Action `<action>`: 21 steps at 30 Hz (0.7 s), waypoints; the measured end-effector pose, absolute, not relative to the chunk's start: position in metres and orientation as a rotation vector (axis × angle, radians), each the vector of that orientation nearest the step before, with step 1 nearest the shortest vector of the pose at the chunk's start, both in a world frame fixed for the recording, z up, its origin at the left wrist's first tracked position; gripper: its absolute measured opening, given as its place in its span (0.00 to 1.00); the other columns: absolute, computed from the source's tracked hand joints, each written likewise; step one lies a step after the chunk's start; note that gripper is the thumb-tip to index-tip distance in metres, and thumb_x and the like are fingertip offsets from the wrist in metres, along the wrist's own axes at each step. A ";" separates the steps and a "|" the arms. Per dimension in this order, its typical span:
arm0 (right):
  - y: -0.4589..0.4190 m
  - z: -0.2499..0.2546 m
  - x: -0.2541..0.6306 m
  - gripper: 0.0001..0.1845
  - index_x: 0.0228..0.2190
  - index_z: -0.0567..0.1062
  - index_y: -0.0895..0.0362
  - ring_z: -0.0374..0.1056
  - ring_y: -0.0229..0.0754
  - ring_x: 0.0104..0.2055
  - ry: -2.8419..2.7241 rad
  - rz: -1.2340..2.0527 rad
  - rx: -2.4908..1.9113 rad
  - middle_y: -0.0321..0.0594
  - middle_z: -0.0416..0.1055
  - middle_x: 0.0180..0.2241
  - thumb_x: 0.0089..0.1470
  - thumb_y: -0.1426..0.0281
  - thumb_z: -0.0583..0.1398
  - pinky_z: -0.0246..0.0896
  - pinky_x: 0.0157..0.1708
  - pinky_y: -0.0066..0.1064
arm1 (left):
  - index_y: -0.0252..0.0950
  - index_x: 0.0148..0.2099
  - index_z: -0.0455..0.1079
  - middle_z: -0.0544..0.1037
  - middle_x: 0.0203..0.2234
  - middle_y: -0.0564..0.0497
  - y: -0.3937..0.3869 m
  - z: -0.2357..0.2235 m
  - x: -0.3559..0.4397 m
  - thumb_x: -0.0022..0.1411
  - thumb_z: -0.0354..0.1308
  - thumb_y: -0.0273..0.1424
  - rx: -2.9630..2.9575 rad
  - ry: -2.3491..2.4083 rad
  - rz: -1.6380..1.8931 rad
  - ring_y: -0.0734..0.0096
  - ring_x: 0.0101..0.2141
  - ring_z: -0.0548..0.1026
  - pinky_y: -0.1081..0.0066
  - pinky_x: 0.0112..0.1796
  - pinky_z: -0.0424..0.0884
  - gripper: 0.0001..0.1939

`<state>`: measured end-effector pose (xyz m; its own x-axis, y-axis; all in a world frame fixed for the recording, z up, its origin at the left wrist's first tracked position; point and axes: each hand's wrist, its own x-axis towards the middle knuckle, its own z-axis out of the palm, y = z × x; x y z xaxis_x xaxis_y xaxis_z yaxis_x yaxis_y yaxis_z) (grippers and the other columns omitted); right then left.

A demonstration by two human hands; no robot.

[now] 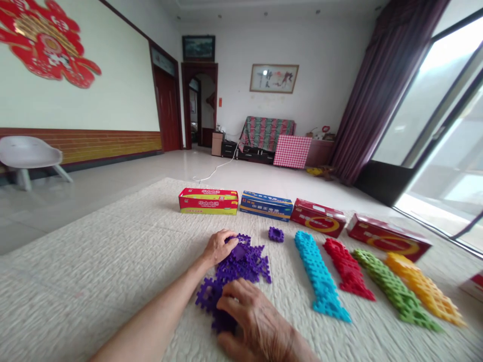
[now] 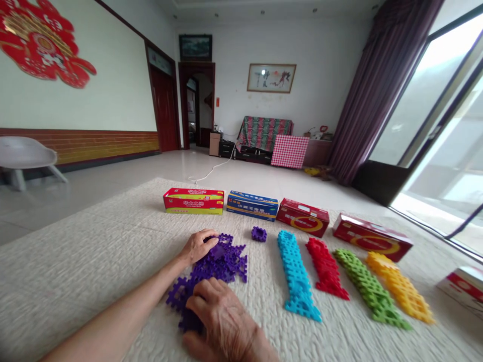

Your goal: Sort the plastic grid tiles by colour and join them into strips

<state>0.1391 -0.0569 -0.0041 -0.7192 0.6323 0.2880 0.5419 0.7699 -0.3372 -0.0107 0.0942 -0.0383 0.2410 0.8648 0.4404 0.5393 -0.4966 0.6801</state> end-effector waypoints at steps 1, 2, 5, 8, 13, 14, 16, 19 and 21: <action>-0.057 -0.004 0.139 0.14 0.39 0.72 0.55 0.64 0.44 0.42 -2.569 0.309 -0.891 0.41 0.69 0.42 0.48 0.68 0.62 0.62 0.43 0.36 | 0.38 0.41 0.76 0.80 0.41 0.49 0.094 -0.038 -0.011 0.59 0.55 0.31 2.132 1.283 1.145 0.67 0.43 0.76 0.69 0.49 0.69 0.11; -0.057 -0.005 0.138 0.11 0.38 0.72 0.55 0.64 0.44 0.42 -2.559 0.293 -0.881 0.41 0.70 0.42 0.50 0.69 0.61 0.62 0.43 0.35 | 0.38 0.41 0.76 0.80 0.40 0.49 0.094 -0.038 -0.011 0.59 0.55 0.31 2.131 1.278 1.146 0.67 0.43 0.76 0.69 0.48 0.69 0.11; -0.055 -0.011 0.138 0.08 0.39 0.71 0.56 0.66 0.42 0.41 -2.499 0.265 -0.851 0.42 0.71 0.40 0.57 0.74 0.53 0.63 0.43 0.34 | 0.39 0.40 0.76 0.80 0.40 0.50 0.094 -0.038 -0.011 0.59 0.54 0.32 2.132 1.271 1.149 0.68 0.43 0.76 0.70 0.48 0.69 0.10; -0.046 -0.015 0.144 0.12 0.41 0.70 0.56 0.67 0.40 0.38 -2.327 0.284 -0.897 0.42 0.72 0.36 0.62 0.74 0.48 0.64 0.40 0.32 | 0.39 0.40 0.76 0.80 0.39 0.50 0.094 -0.039 -0.011 0.59 0.54 0.32 2.144 1.266 1.148 0.68 0.42 0.76 0.70 0.48 0.69 0.10; -0.020 -0.009 0.177 0.14 0.43 0.70 0.56 0.70 0.42 0.37 -1.886 0.220 -1.170 0.44 0.73 0.36 0.64 0.69 0.47 0.65 0.39 0.33 | 0.39 0.40 0.76 0.80 0.39 0.50 0.097 -0.042 -0.012 0.60 0.54 0.33 2.168 1.275 1.121 0.67 0.43 0.76 0.69 0.48 0.69 0.11; -0.015 -0.007 0.184 0.15 0.43 0.71 0.56 0.70 0.43 0.39 -1.848 0.209 -1.229 0.45 0.74 0.37 0.63 0.68 0.47 0.65 0.40 0.34 | 0.40 0.40 0.77 0.80 0.39 0.50 0.098 -0.042 -0.011 0.59 0.54 0.33 2.167 1.282 1.113 0.67 0.43 0.76 0.70 0.48 0.69 0.11; -0.008 -0.005 0.197 0.15 0.40 0.72 0.57 0.71 0.44 0.38 -1.880 0.233 -1.335 0.45 0.74 0.36 0.63 0.69 0.47 0.65 0.40 0.36 | 0.40 0.40 0.77 0.80 0.39 0.51 0.098 -0.041 -0.011 0.59 0.54 0.33 2.164 1.290 1.107 0.67 0.43 0.76 0.70 0.48 0.69 0.11; -0.006 -0.007 0.207 0.17 0.36 0.74 0.57 0.70 0.44 0.35 -2.015 0.242 -1.461 0.44 0.73 0.32 0.62 0.70 0.46 0.64 0.38 0.36 | 0.40 0.40 0.77 0.80 0.40 0.50 0.097 -0.041 -0.011 0.59 0.54 0.33 2.154 1.296 1.108 0.67 0.43 0.76 0.71 0.48 0.69 0.11; -0.008 -0.009 0.209 0.16 0.38 0.74 0.57 0.70 0.44 0.37 -2.054 0.206 -1.508 0.44 0.72 0.34 0.61 0.70 0.47 0.64 0.40 0.36 | 0.40 0.40 0.77 0.80 0.40 0.50 0.097 -0.041 -0.011 0.59 0.54 0.33 2.148 1.295 1.115 0.67 0.44 0.76 0.70 0.48 0.69 0.11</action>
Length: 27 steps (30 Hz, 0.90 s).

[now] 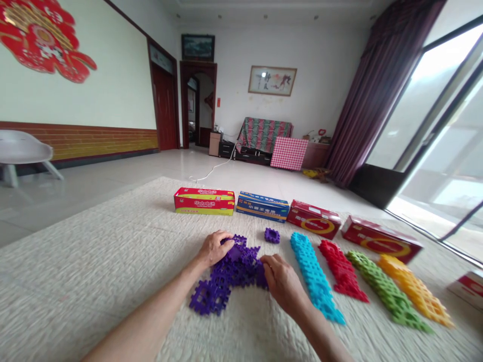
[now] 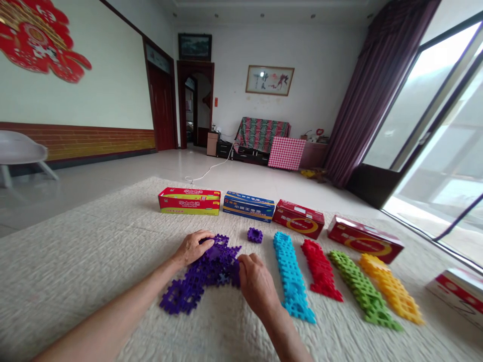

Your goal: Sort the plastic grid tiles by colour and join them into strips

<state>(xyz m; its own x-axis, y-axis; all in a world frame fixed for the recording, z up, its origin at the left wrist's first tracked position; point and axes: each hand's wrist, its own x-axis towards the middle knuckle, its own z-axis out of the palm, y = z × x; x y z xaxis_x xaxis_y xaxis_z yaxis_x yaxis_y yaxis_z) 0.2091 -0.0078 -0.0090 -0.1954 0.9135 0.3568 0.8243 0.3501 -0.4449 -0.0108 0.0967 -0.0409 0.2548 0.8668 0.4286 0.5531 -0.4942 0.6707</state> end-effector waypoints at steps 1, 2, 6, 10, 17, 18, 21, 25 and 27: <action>-0.009 -0.010 0.210 0.14 0.39 0.73 0.56 0.70 0.44 0.38 -2.063 0.199 -1.516 0.45 0.72 0.36 0.60 0.70 0.49 0.65 0.41 0.37 | 0.39 0.40 0.77 0.80 0.40 0.50 0.097 -0.041 -0.011 0.59 0.54 0.33 2.147 1.293 1.119 0.67 0.44 0.76 0.70 0.48 0.69 0.11; -0.010 -0.010 0.212 0.13 0.42 0.73 0.56 0.70 0.45 0.41 -2.081 0.206 -1.512 0.45 0.72 0.38 0.58 0.70 0.52 0.65 0.43 0.37 | 0.39 0.40 0.77 0.80 0.40 0.50 0.097 -0.041 -0.011 0.59 0.54 0.33 2.148 1.289 1.123 0.67 0.44 0.76 0.70 0.48 0.69 0.11; -0.012 -0.008 0.219 0.26 0.47 0.70 0.55 0.67 0.47 0.48 -2.222 0.332 -1.436 0.45 0.69 0.46 0.42 0.76 0.59 0.63 0.50 0.39 | 0.39 0.40 0.77 0.80 0.40 0.50 0.097 -0.042 -0.011 0.59 0.55 0.33 2.160 1.277 1.123 0.67 0.43 0.76 0.70 0.48 0.69 0.11; -0.016 -0.006 0.223 0.29 0.47 0.69 0.55 0.67 0.47 0.47 -2.286 0.366 -1.453 0.44 0.70 0.43 0.39 0.78 0.57 0.64 0.49 0.40 | 0.39 0.40 0.77 0.80 0.40 0.49 0.097 -0.042 -0.011 0.58 0.55 0.33 2.150 1.278 1.123 0.66 0.43 0.76 0.70 0.48 0.69 0.11; 0.006 -0.009 0.238 0.34 0.54 0.63 0.56 0.62 0.49 0.52 -2.181 0.087 -1.421 0.47 0.65 0.49 0.42 0.79 0.56 0.61 0.52 0.43 | 0.37 0.39 0.77 0.80 0.39 0.48 0.099 -0.044 -0.011 0.59 0.55 0.32 2.147 1.256 1.133 0.65 0.43 0.76 0.69 0.48 0.69 0.11; 0.014 -0.009 0.241 0.35 0.55 0.61 0.56 0.61 0.50 0.53 -2.161 0.008 -1.428 0.48 0.64 0.50 0.43 0.78 0.56 0.60 0.53 0.44 | 0.37 0.39 0.77 0.80 0.39 0.48 0.099 -0.044 -0.011 0.59 0.55 0.32 2.148 1.255 1.130 0.65 0.42 0.76 0.68 0.48 0.69 0.11; 0.041 -0.008 0.246 0.36 0.57 0.60 0.56 0.60 0.52 0.52 -2.154 -0.155 -1.487 0.49 0.62 0.51 0.43 0.79 0.56 0.60 0.51 0.45 | 0.37 0.40 0.77 0.80 0.39 0.48 0.099 -0.045 -0.011 0.59 0.55 0.33 2.150 1.256 1.129 0.64 0.42 0.76 0.67 0.48 0.69 0.11; 0.064 -0.009 0.247 0.38 0.57 0.60 0.57 0.60 0.53 0.52 -2.215 -0.279 -1.578 0.49 0.62 0.52 0.42 0.80 0.55 0.59 0.50 0.46 | 0.37 0.41 0.76 0.80 0.40 0.48 0.099 -0.045 -0.011 0.59 0.55 0.32 2.151 1.248 1.132 0.65 0.43 0.76 0.67 0.49 0.68 0.11; 0.069 -0.012 0.248 0.38 0.58 0.60 0.57 0.60 0.54 0.51 -2.245 -0.309 -1.611 0.49 0.62 0.52 0.42 0.79 0.55 0.58 0.49 0.46 | 0.37 0.41 0.76 0.80 0.40 0.47 0.099 -0.046 -0.011 0.59 0.55 0.32 2.149 1.251 1.134 0.65 0.43 0.76 0.67 0.49 0.68 0.11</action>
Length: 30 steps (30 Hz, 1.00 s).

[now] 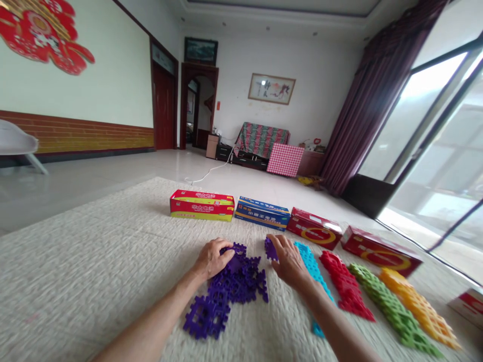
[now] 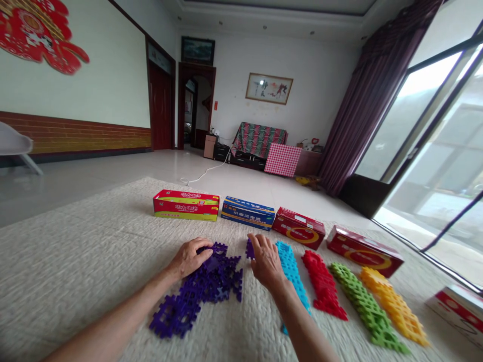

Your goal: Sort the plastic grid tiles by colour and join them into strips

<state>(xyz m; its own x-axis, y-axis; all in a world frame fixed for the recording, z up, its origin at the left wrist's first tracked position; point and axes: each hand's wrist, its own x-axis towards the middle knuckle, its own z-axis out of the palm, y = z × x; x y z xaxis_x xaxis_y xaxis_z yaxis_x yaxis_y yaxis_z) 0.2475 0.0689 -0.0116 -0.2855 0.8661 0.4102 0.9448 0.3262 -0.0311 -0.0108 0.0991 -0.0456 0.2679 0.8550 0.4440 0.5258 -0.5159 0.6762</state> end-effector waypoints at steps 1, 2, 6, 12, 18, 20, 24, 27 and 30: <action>0.070 -0.013 0.248 0.39 0.58 0.59 0.56 0.60 0.54 0.51 -2.251 -0.316 -1.625 0.49 0.62 0.52 0.42 0.79 0.55 0.58 0.48 0.46 | 0.37 0.41 0.76 0.80 0.40 0.47 0.099 -0.046 -0.011 0.59 0.55 0.32 2.149 1.254 1.137 0.65 0.43 0.76 0.67 0.49 0.68 0.11; 0.072 -0.014 0.249 0.39 0.58 0.59 0.56 0.59 0.54 0.51 -2.253 -0.314 -1.639 0.49 0.62 0.53 0.42 0.79 0.55 0.58 0.48 0.45 | 0.37 0.40 0.76 0.80 0.40 0.47 0.099 -0.046 -0.011 0.59 0.55 0.32 2.148 1.256 1.141 0.65 0.43 0.76 0.67 0.49 0.68 0.11; 0.077 -0.015 0.252 0.38 0.58 0.59 0.55 0.59 0.53 0.52 -2.230 -0.281 -1.703 0.48 0.62 0.53 0.43 0.78 0.56 0.57 0.50 0.44 | 0.38 0.40 0.76 0.80 0.39 0.49 0.099 -0.046 -0.010 0.59 0.55 0.32 2.154 1.254 1.151 0.66 0.43 0.76 0.67 0.48 0.69 0.10; 0.084 -0.013 0.255 0.37 0.57 0.59 0.56 0.60 0.54 0.53 -2.231 -0.231 -1.758 0.49 0.62 0.53 0.43 0.76 0.57 0.57 0.49 0.43 | 0.37 0.40 0.76 0.80 0.39 0.49 0.098 -0.046 -0.010 0.58 0.55 0.31 2.159 1.257 1.160 0.66 0.43 0.76 0.68 0.48 0.68 0.10; 0.084 -0.015 0.260 0.38 0.57 0.60 0.57 0.60 0.54 0.53 -2.206 -0.234 -1.690 0.50 0.62 0.52 0.42 0.77 0.58 0.57 0.52 0.45 | 0.37 0.39 0.76 0.80 0.39 0.49 0.099 -0.046 -0.010 0.59 0.55 0.30 2.164 1.258 1.156 0.66 0.43 0.76 0.68 0.49 0.68 0.09; 0.079 -0.014 0.258 0.37 0.56 0.60 0.56 0.60 0.53 0.54 -2.197 -0.241 -1.646 0.49 0.62 0.52 0.42 0.77 0.58 0.58 0.52 0.45 | 0.37 0.39 0.76 0.80 0.40 0.48 0.099 -0.045 -0.010 0.59 0.55 0.30 2.161 1.255 1.150 0.66 0.43 0.76 0.67 0.49 0.68 0.10; 0.056 -0.007 0.244 0.27 0.53 0.63 0.57 0.62 0.50 0.52 -2.171 -0.177 -1.432 0.49 0.64 0.50 0.49 0.76 0.56 0.60 0.51 0.42 | 0.36 0.40 0.76 0.80 0.40 0.47 0.099 -0.046 -0.011 0.59 0.56 0.31 2.158 1.241 1.147 0.65 0.43 0.76 0.66 0.49 0.68 0.10; 0.033 0.000 0.224 0.17 0.45 0.69 0.55 0.67 0.45 0.46 -2.164 0.051 -1.314 0.44 0.68 0.44 0.52 0.74 0.56 0.64 0.47 0.39 | 0.36 0.40 0.76 0.80 0.39 0.47 0.100 -0.047 -0.010 0.59 0.56 0.32 2.160 1.238 1.155 0.65 0.43 0.76 0.66 0.48 0.69 0.10; 0.015 -0.001 0.206 0.15 0.43 0.71 0.54 0.69 0.44 0.43 -2.184 0.239 -1.309 0.42 0.70 0.41 0.51 0.72 0.59 0.65 0.45 0.38 | 0.37 0.40 0.76 0.80 0.39 0.47 0.100 -0.049 -0.010 0.59 0.56 0.32 2.159 1.240 1.166 0.64 0.42 0.76 0.66 0.48 0.69 0.10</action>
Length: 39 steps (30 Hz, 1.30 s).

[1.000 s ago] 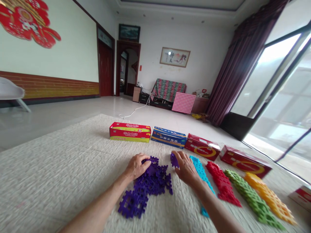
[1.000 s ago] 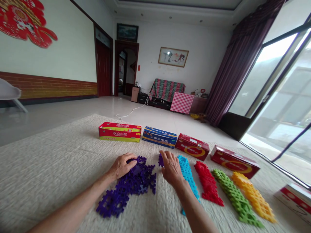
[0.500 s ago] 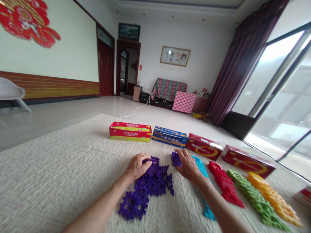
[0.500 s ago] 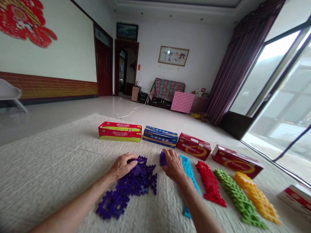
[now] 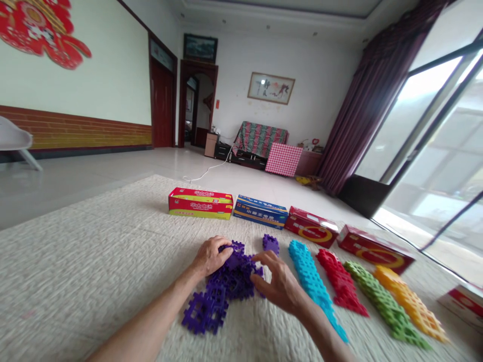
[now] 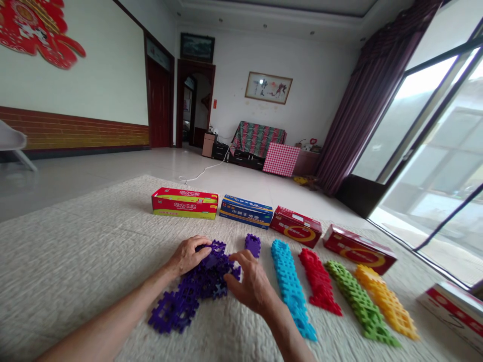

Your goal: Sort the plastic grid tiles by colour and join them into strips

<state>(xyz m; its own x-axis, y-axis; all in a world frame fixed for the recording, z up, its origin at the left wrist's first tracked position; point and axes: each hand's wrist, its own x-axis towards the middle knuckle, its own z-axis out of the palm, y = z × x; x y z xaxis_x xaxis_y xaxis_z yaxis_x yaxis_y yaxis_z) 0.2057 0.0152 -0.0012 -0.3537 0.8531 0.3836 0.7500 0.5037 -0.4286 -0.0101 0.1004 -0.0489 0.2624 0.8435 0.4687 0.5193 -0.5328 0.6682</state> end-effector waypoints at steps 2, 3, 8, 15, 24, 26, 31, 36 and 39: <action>0.009 -0.006 0.198 0.19 0.44 0.71 0.55 0.68 0.46 0.45 -2.175 0.253 -1.315 0.44 0.70 0.43 0.48 0.72 0.62 0.65 0.46 0.39 | 0.37 0.39 0.76 0.80 0.39 0.47 0.101 -0.049 -0.010 0.59 0.55 0.32 2.160 1.232 1.173 0.65 0.42 0.76 0.66 0.47 0.69 0.10; 0.007 -0.008 0.195 0.20 0.45 0.71 0.55 0.68 0.46 0.46 -2.171 0.242 -1.315 0.44 0.70 0.44 0.47 0.73 0.62 0.65 0.47 0.40 | 0.37 0.39 0.76 0.80 0.39 0.48 0.101 -0.049 -0.010 0.59 0.55 0.31 2.161 1.227 1.174 0.65 0.42 0.76 0.67 0.47 0.69 0.10; 0.005 -0.011 0.191 0.11 0.40 0.74 0.56 0.68 0.46 0.46 -2.191 0.228 -1.292 0.46 0.71 0.44 0.54 0.72 0.57 0.64 0.47 0.39 | 0.37 0.39 0.76 0.80 0.38 0.48 0.101 -0.048 -0.010 0.59 0.55 0.31 2.166 1.224 1.171 0.66 0.41 0.76 0.67 0.47 0.69 0.09; 0.020 0.001 0.219 0.16 0.41 0.73 0.57 0.71 0.43 0.38 -2.026 0.111 -1.412 0.44 0.74 0.36 0.62 0.70 0.47 0.65 0.40 0.35 | 0.37 0.39 0.76 0.80 0.39 0.48 0.102 -0.050 -0.011 0.58 0.56 0.31 2.179 1.234 1.168 0.65 0.42 0.76 0.67 0.48 0.68 0.09; 0.023 0.007 0.251 0.17 0.38 0.75 0.57 0.70 0.42 0.38 -2.269 0.149 -1.612 0.44 0.73 0.36 0.56 0.78 0.48 0.63 0.40 0.33 | 0.39 0.39 0.76 0.80 0.39 0.49 0.103 -0.052 -0.011 0.58 0.55 0.31 2.189 1.232 1.168 0.67 0.43 0.76 0.68 0.49 0.69 0.09; 0.023 0.008 0.251 0.19 0.42 0.74 0.58 0.70 0.43 0.42 -2.262 0.154 -1.572 0.46 0.73 0.40 0.55 0.79 0.48 0.63 0.44 0.34 | 0.39 0.39 0.76 0.80 0.39 0.49 0.103 -0.052 -0.012 0.59 0.55 0.32 2.186 1.234 1.162 0.66 0.43 0.76 0.68 0.49 0.69 0.09; 0.017 0.007 0.256 0.14 0.39 0.73 0.57 0.69 0.47 0.42 -2.249 0.154 -1.730 0.46 0.71 0.40 0.48 0.74 0.60 0.63 0.45 0.38 | 0.39 0.39 0.76 0.80 0.40 0.49 0.102 -0.050 -0.012 0.58 0.56 0.32 2.174 1.238 1.152 0.66 0.43 0.76 0.68 0.49 0.69 0.09; 0.011 -0.002 0.255 0.12 0.33 0.72 0.57 0.67 0.44 0.38 -2.332 0.195 -1.843 0.42 0.69 0.36 0.42 0.77 0.60 0.62 0.41 0.35 | 0.38 0.39 0.76 0.80 0.39 0.48 0.100 -0.048 -0.012 0.58 0.55 0.31 2.169 1.240 1.149 0.66 0.43 0.76 0.68 0.49 0.69 0.10; 0.013 -0.005 0.255 0.13 0.33 0.71 0.57 0.66 0.43 0.38 -2.331 0.169 -1.779 0.41 0.68 0.36 0.40 0.79 0.58 0.61 0.40 0.33 | 0.37 0.39 0.76 0.80 0.39 0.48 0.099 -0.047 -0.011 0.58 0.55 0.31 2.170 1.236 1.150 0.66 0.43 0.76 0.68 0.49 0.68 0.10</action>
